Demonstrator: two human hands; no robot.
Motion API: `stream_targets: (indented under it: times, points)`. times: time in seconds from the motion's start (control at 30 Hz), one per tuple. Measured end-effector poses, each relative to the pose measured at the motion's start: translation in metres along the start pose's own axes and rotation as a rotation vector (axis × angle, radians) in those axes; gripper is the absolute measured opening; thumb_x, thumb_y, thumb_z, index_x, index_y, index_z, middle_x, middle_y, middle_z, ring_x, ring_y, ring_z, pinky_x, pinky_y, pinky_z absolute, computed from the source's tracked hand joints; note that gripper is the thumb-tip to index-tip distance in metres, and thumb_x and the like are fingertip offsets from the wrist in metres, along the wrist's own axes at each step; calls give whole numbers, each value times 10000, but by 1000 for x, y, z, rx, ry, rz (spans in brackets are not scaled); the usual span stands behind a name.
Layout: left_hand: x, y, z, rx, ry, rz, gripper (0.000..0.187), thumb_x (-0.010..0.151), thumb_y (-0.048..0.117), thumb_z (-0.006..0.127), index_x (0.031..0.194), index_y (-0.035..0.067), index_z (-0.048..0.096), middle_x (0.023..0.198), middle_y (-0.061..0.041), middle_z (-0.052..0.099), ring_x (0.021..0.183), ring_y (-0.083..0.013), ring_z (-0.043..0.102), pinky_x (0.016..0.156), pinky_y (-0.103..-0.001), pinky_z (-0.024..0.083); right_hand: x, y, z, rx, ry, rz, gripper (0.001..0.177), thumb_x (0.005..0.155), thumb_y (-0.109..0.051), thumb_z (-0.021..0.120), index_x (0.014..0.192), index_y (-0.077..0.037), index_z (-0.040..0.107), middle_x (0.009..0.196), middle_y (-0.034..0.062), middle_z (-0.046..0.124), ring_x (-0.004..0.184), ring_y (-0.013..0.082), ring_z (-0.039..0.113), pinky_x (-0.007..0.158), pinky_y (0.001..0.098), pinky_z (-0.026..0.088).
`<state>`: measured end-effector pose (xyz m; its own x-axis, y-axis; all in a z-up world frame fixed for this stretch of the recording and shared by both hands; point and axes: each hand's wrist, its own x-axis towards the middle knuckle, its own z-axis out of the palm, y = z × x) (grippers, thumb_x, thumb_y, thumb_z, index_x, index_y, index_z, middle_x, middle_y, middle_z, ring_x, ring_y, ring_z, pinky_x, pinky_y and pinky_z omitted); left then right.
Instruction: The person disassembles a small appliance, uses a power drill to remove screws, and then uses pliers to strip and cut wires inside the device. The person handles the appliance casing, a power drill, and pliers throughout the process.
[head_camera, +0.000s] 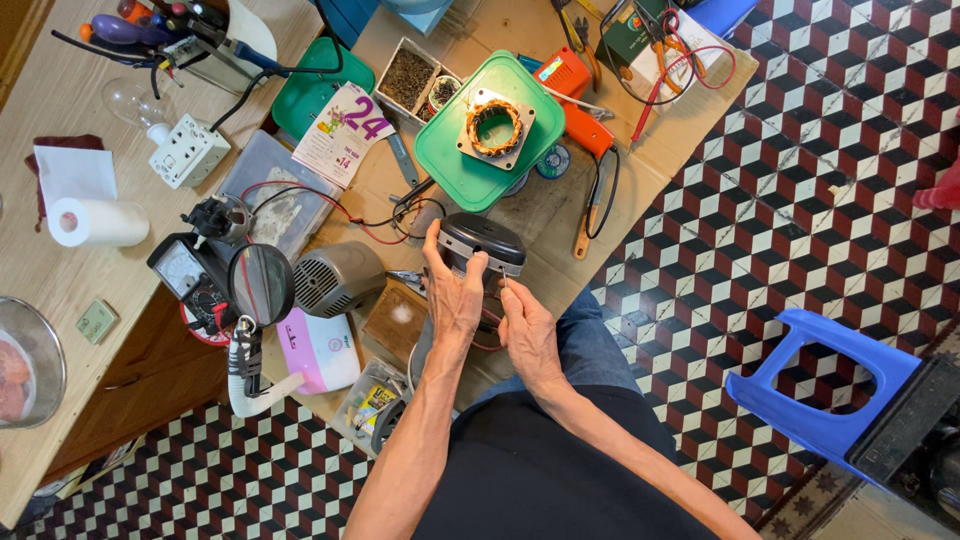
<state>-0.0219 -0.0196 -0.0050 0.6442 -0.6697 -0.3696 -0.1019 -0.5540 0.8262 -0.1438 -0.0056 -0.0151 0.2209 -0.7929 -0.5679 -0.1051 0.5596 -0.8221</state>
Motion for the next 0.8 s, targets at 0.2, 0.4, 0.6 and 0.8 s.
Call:
stream_targets:
  times: [0.2,0.4,0.6,0.8]
  points:
    - [14,-13,7,-253,10,-48,745,826,239,687,1494,117,380,1196,-185,651,1064,-268,634,933,-392,512,1,3,-2,-19,-11,-20,389,1046,-284,525,1324,-50,664,611,-33,480,503,51,460,460,233,382]
    - [18,-21,-2,-373,-84,15,707,850,203,733,1458,111,385,1209,-152,651,1074,-212,636,926,-347,537,2,-1,-4,-52,-29,10,394,1042,-290,517,1336,-68,657,580,-29,469,490,49,455,454,230,372]
    - [19,-23,-10,-329,-110,24,761,820,299,786,1447,121,393,1225,-140,650,1105,-215,648,928,-359,557,2,-6,-6,-90,-41,17,364,1043,-275,521,1298,-63,670,610,-38,492,496,58,465,447,248,358]
    - [17,-24,-9,-316,-61,73,742,824,309,793,1439,121,423,1163,-121,689,1055,-220,669,936,-370,547,-17,-46,-29,-459,-59,72,292,1021,-288,586,1127,-57,730,616,48,516,542,101,471,491,313,404]
